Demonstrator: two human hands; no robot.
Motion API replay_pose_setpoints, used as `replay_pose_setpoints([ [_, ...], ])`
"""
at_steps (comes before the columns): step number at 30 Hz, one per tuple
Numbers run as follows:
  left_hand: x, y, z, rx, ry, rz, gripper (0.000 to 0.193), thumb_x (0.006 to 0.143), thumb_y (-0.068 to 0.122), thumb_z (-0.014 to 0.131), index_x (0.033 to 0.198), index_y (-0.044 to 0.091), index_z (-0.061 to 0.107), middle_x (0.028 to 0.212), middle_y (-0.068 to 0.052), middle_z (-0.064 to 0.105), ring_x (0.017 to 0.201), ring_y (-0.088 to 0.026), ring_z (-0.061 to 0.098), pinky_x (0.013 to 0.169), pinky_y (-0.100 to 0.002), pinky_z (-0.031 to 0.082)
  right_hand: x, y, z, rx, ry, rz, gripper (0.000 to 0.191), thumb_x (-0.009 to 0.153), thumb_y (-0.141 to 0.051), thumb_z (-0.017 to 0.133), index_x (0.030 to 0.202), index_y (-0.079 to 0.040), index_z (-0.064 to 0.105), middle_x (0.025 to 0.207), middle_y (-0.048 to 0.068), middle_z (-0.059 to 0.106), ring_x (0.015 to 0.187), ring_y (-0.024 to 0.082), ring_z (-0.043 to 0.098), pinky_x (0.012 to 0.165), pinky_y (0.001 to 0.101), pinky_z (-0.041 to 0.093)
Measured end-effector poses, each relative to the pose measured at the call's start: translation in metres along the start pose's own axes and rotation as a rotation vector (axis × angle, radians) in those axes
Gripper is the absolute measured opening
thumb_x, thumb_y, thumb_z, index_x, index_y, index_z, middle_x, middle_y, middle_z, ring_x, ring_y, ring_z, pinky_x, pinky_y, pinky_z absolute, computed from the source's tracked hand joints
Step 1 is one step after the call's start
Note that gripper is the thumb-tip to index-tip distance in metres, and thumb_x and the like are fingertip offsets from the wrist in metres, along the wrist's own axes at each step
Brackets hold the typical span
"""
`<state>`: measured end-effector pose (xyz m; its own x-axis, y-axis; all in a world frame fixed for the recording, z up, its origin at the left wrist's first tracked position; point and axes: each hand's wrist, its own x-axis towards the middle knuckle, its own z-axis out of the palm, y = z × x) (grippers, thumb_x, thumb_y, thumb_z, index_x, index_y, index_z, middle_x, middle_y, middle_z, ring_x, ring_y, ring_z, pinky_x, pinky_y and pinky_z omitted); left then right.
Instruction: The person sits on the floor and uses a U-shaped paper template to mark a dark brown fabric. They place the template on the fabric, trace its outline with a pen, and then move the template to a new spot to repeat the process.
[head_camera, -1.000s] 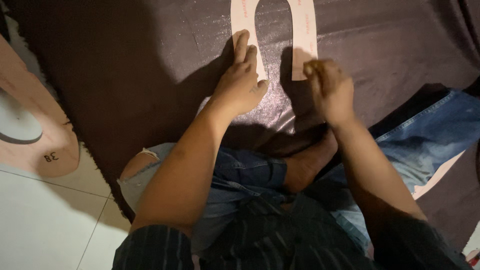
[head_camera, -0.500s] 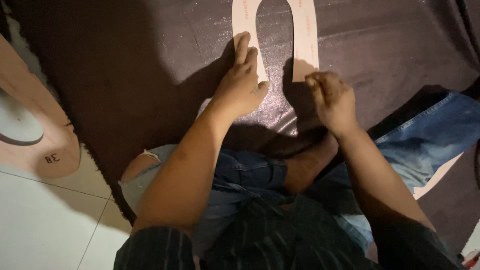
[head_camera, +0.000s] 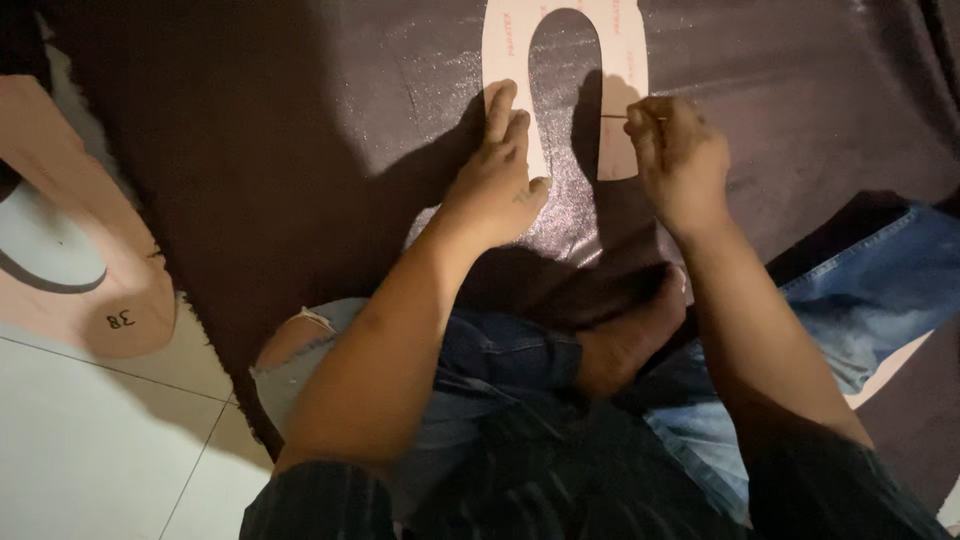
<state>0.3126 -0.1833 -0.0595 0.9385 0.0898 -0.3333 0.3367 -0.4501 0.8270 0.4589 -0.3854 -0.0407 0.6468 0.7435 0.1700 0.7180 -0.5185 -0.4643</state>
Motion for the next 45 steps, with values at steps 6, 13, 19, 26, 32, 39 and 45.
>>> replay_pose_setpoints([
  [6, -0.003, -0.001, -0.003, -0.03, -0.048, -0.061, 0.079, 0.096, 0.025, 0.063, 0.152, -0.014, 0.024, 0.168, -0.02, -0.01, 0.147, -0.037, 0.039, 0.117, -0.038, 0.04, 0.046, 0.02, 0.023, 0.19, 0.104, -0.059, 0.012, 0.118, -0.006, 0.061, 0.115, 0.004, 0.066, 0.101, 0.014, 0.074, 0.088, 0.024, 0.075, 0.079, 0.0338, 0.063],
  [13, -0.001, -0.002, -0.001, -0.056, -0.033, -0.045, 0.079, 0.097, 0.024, 0.063, 0.152, -0.016, 0.023, 0.167, -0.022, -0.013, 0.148, -0.038, 0.034, 0.117, -0.04, 0.037, 0.025, 0.012, 0.005, 0.04, 0.027, -0.022, 0.012, 0.117, -0.008, 0.065, 0.114, 0.004, 0.065, 0.093, 0.012, 0.075, 0.082, 0.02, 0.075, 0.072, 0.0324, 0.059],
  [19, -0.003, 0.0, -0.003, -0.04, 0.004, -0.001, 0.077, 0.096, 0.023, 0.064, 0.15, -0.017, 0.026, 0.167, -0.023, -0.01, 0.148, -0.039, 0.036, 0.116, -0.04, 0.04, 0.057, 0.013, 0.025, 0.012, 0.158, -0.123, 0.007, 0.114, -0.003, 0.063, 0.109, 0.002, 0.066, 0.095, 0.012, 0.075, 0.083, 0.023, 0.075, 0.074, 0.0327, 0.06],
  [26, -0.002, 0.003, -0.006, -0.067, -0.01, -0.044, 0.077, 0.093, 0.021, 0.066, 0.148, -0.016, 0.027, 0.167, -0.023, -0.007, 0.144, -0.04, 0.041, 0.114, -0.04, 0.042, 0.076, 0.014, 0.029, 0.102, 0.113, -0.022, 0.009, 0.114, -0.005, 0.067, 0.113, 0.003, 0.067, 0.093, 0.011, 0.076, 0.083, 0.02, 0.075, 0.073, 0.0322, 0.059],
  [32, -0.002, 0.001, -0.003, -0.065, 0.017, -0.018, 0.076, 0.088, 0.018, 0.07, 0.145, -0.016, 0.032, 0.166, -0.028, -0.003, 0.144, -0.043, 0.038, 0.113, -0.042, 0.043, 0.089, 0.004, 0.039, 0.327, 0.099, 0.007, 0.009, 0.114, -0.003, 0.061, 0.115, 0.003, 0.067, 0.099, 0.013, 0.074, 0.09, 0.017, 0.073, 0.081, 0.0308, 0.061],
  [39, -0.002, 0.006, -0.008, -0.073, 0.005, -0.035, 0.078, 0.09, 0.019, 0.068, 0.146, -0.017, 0.028, 0.167, -0.024, -0.006, 0.14, -0.042, 0.045, 0.112, -0.042, 0.044, 0.101, -0.01, 0.038, 0.473, 0.049, 0.022, 0.013, 0.118, -0.009, 0.061, 0.115, 0.003, 0.067, 0.095, 0.013, 0.071, 0.087, 0.016, 0.07, 0.08, 0.0314, 0.058],
  [45, -0.002, 0.007, -0.008, -0.049, -0.02, -0.052, 0.079, 0.092, 0.02, 0.068, 0.147, -0.017, 0.026, 0.167, -0.024, -0.009, 0.14, -0.043, 0.044, 0.111, -0.044, 0.043, 0.093, -0.021, 0.036, 0.285, 0.0, -0.096, 0.011, 0.113, -0.006, 0.063, 0.115, 0.004, 0.069, 0.1, 0.016, 0.076, 0.088, 0.021, 0.075, 0.077, 0.0329, 0.058],
])
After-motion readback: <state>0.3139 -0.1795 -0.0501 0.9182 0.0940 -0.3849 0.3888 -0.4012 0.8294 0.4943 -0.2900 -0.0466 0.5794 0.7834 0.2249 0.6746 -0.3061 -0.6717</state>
